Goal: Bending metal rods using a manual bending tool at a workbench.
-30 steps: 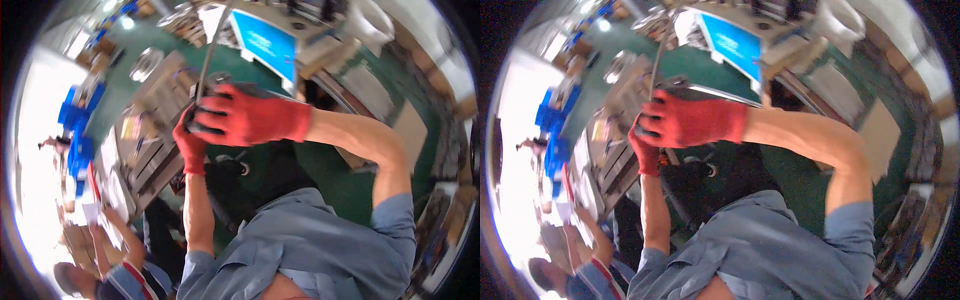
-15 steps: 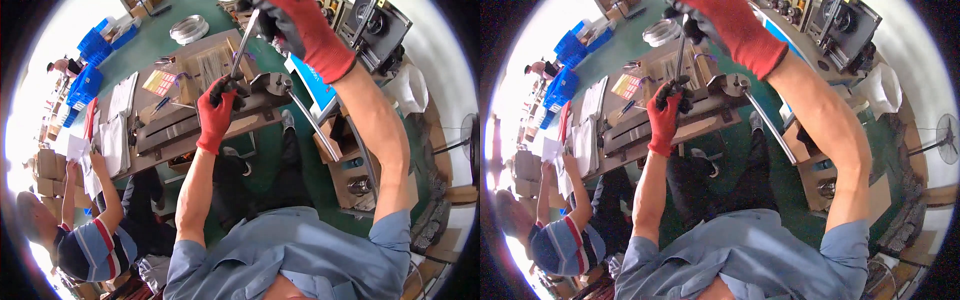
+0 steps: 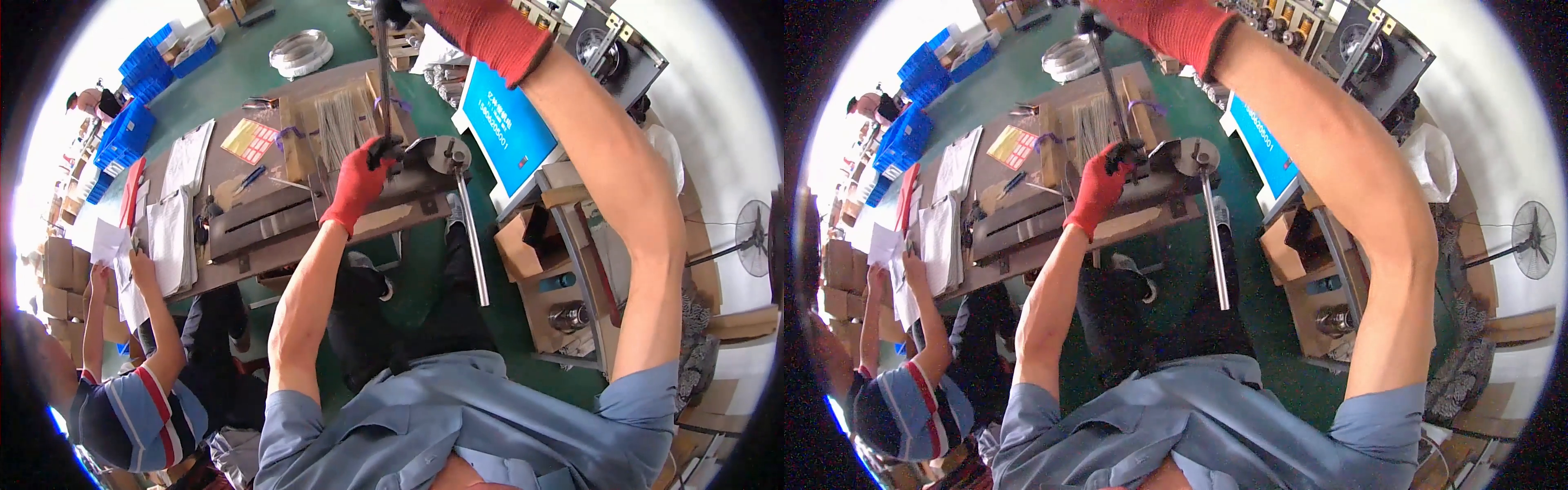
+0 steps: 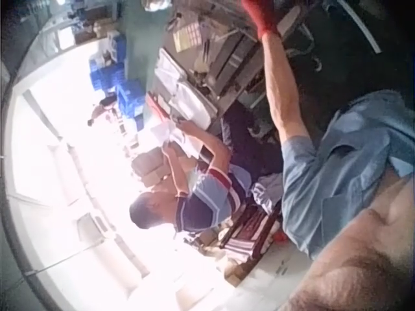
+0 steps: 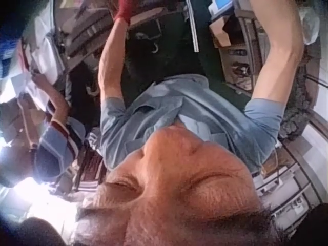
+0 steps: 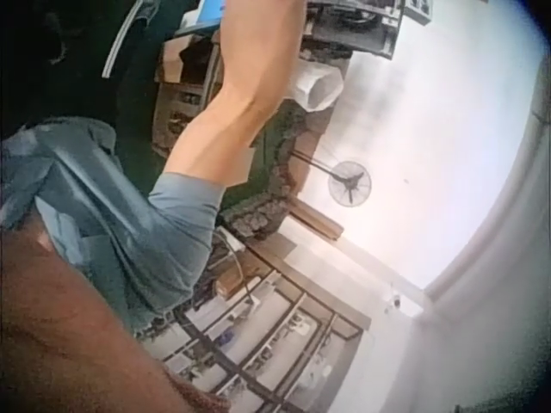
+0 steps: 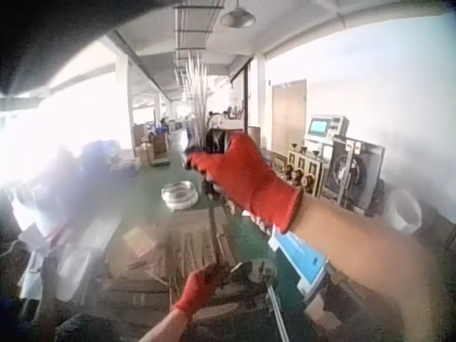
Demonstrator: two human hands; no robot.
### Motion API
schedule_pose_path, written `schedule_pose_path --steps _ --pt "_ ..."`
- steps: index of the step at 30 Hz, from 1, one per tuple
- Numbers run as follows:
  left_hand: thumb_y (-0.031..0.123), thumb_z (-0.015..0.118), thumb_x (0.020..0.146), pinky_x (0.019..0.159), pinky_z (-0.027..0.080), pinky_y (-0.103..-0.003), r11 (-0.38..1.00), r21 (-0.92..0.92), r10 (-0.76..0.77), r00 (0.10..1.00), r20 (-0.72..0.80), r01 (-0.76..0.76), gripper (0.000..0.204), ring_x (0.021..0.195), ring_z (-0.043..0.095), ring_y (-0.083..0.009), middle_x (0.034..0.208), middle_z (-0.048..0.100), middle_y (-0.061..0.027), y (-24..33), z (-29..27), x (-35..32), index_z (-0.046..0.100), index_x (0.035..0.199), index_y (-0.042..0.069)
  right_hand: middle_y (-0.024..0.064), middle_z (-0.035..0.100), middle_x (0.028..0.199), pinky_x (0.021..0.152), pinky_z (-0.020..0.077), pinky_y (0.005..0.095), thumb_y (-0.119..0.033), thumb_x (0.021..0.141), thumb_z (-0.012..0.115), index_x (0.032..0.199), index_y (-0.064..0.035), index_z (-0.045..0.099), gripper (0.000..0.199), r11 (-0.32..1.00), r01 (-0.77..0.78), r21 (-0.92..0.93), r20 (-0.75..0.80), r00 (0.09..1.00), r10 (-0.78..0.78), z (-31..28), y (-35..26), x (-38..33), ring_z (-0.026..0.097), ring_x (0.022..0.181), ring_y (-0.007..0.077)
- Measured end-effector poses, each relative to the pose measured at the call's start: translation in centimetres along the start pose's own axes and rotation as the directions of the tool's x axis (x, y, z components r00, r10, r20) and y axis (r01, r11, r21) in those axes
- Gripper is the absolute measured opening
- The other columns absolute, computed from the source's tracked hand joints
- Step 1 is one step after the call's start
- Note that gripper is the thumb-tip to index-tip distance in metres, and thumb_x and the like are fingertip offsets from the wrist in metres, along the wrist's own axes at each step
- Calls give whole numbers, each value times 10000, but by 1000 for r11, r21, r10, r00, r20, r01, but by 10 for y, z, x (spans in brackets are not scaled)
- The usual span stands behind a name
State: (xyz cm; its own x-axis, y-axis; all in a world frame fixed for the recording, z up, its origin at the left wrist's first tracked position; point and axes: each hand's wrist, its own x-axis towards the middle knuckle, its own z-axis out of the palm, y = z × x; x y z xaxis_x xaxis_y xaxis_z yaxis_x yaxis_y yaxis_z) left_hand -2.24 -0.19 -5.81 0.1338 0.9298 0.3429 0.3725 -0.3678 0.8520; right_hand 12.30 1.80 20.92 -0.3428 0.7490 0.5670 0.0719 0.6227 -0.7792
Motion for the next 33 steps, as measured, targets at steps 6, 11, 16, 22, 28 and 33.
schedule_pose_path --steps 6,11,16,22,28,33 --pt "108 640 851 796 483 -290 997 -45 -59 998 15 59 346 861 634 -147 953 683 -126 -23 -1 -10 598 1191 55 37 611 694 492 461 276 -95 875 585 911 -11 632 104 997 17 69 93 995 -23 11 22 -5 568 550 125" --pt "97 646 841 761 488 -303 1000 3 -9 998 -56 10 362 831 631 -144 910 682 -134 -20 10 -1 588 1194 45 45 615 727 534 489 277 -54 895 524 961 -11 617 122 995 102 1 129 986 -101 6 24 0 592 590 130" --pt "91 662 813 652 491 -335 999 -10 -52 998 -42 52 327 723 669 -217 829 680 -173 -24 5 0 615 1129 22 44 623 740 536 488 276 -59 891 508 970 -16 612 138 998 52 43 129 990 -57 3 21 1 586 602 122" --pt "71 649 818 688 498 -298 999 -20 -36 985 -169 33 291 753 637 -121 848 697 -128 -38 9 -10 637 1106 34 57 662 817 557 493 269 -167 899 614 1055 -31 641 208 767 423 -483 32 884 -467 -15 34 23 599 641 103" --pt "75 672 790 700 499 -338 999 -1 -49 979 -200 50 322 784 677 -223 872 668 -185 -16 0 -17 635 1110 65 127 689 1006 547 500 270 -58 879 612 1364 -71 441 515 947 282 155 -138 955 -262 -6 1 27 594 592 117" --pt "59 667 776 728 503 -364 998 61 5 979 -205 8 357 874 665 -319 922 653 -207 -23 0 -17 624 1130 66 107 698 972 529 479 234 -23 885 579 1372 -96 454 507 897 434 88 -79 901 -428 -2 -17 26 570 581 90"
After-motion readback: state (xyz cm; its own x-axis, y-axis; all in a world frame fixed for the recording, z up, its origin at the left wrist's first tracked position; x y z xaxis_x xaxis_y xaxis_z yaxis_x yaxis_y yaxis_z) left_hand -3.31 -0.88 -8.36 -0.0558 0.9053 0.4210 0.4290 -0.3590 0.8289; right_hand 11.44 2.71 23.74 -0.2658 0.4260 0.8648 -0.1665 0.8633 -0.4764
